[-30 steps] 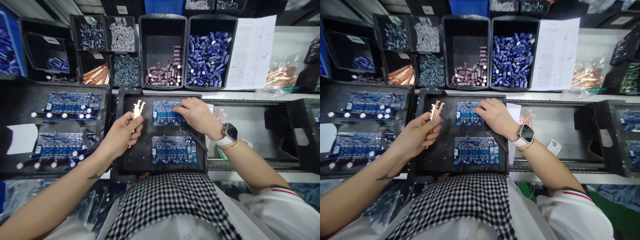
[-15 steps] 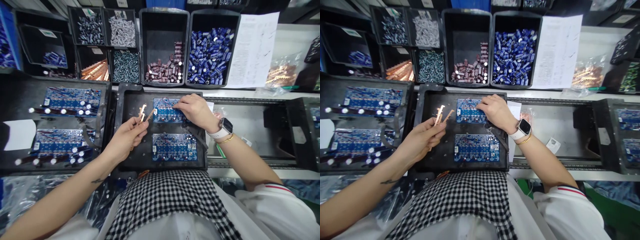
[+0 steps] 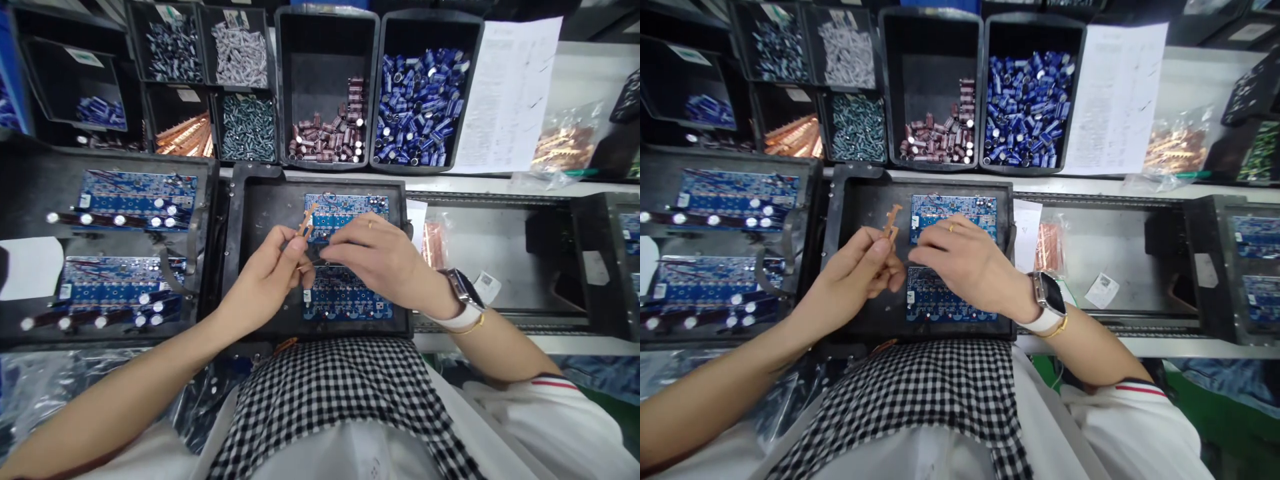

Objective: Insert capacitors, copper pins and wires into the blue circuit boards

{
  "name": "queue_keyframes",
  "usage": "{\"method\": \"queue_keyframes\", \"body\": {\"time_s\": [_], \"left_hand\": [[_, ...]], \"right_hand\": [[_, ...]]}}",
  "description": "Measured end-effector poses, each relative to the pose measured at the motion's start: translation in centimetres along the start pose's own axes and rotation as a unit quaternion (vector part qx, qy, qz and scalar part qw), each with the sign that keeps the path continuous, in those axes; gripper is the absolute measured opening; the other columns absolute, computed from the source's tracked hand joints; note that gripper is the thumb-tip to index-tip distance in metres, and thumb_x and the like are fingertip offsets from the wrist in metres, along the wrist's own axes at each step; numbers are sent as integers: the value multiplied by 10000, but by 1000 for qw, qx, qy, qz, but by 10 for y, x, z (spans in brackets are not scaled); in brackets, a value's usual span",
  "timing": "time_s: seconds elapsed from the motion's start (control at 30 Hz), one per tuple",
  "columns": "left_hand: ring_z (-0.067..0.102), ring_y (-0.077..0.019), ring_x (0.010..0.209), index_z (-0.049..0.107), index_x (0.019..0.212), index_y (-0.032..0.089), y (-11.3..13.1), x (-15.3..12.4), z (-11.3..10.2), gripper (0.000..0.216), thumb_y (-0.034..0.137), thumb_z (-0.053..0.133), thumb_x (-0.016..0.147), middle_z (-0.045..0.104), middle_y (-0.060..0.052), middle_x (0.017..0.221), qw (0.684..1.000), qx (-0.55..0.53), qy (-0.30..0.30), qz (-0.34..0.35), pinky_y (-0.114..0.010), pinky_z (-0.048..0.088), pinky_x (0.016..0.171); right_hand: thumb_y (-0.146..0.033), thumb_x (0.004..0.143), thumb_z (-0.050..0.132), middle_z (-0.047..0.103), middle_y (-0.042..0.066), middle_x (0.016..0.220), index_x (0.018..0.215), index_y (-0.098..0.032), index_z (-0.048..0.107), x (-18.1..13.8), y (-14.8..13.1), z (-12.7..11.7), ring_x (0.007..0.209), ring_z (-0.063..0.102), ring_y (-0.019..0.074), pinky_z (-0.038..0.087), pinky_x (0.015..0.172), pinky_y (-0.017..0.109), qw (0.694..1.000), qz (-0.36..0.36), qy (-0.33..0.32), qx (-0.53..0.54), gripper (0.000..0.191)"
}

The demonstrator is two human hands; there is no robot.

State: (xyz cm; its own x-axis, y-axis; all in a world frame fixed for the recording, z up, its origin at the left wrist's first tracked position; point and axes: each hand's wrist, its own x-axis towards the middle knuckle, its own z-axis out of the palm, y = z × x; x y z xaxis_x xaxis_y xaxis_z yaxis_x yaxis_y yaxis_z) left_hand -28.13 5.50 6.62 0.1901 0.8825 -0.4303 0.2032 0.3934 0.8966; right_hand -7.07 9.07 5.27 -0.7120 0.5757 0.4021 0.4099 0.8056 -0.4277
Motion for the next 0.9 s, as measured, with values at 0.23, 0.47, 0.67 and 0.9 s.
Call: {"method": "queue_keyframes", "body": {"time_s": [0.23,0.47,0.67,0.9], "left_hand": [[546,-95,490,359,942,226,-16,16,-21,256,453,464,996,619,6,721,989,76,118,57,-166,392,420],[306,-41,339,343,840,221,-17,10,-16,301,380,575,946,484,82,481,995,4,80,-57,-123,186,356],[277,-31,388,392,832,204,-14,1,-11,247,345,557,949,462,57,557,982,-155,27,-106,-110,187,370],[273,-33,405,458,804,178,-7,-25,-6,161,249,575,889,404,32,579,930,-305,-48,-198,-89,164,330]], "right_hand": [[-117,958,486,653,13,819,989,-242,721,-25,47,16,817,537,182,377,821,359,989,106,-9,-104,268],[-114,951,479,594,12,745,971,-230,741,-28,52,26,804,510,188,363,820,361,987,104,-22,-120,287],[-91,936,477,612,24,753,923,-235,747,-26,57,24,827,497,200,364,861,401,981,100,-54,-156,306],[-111,967,455,678,30,1038,1141,-272,671,-14,4,4,1026,542,213,386,987,471,991,52,-16,-123,321]]}}
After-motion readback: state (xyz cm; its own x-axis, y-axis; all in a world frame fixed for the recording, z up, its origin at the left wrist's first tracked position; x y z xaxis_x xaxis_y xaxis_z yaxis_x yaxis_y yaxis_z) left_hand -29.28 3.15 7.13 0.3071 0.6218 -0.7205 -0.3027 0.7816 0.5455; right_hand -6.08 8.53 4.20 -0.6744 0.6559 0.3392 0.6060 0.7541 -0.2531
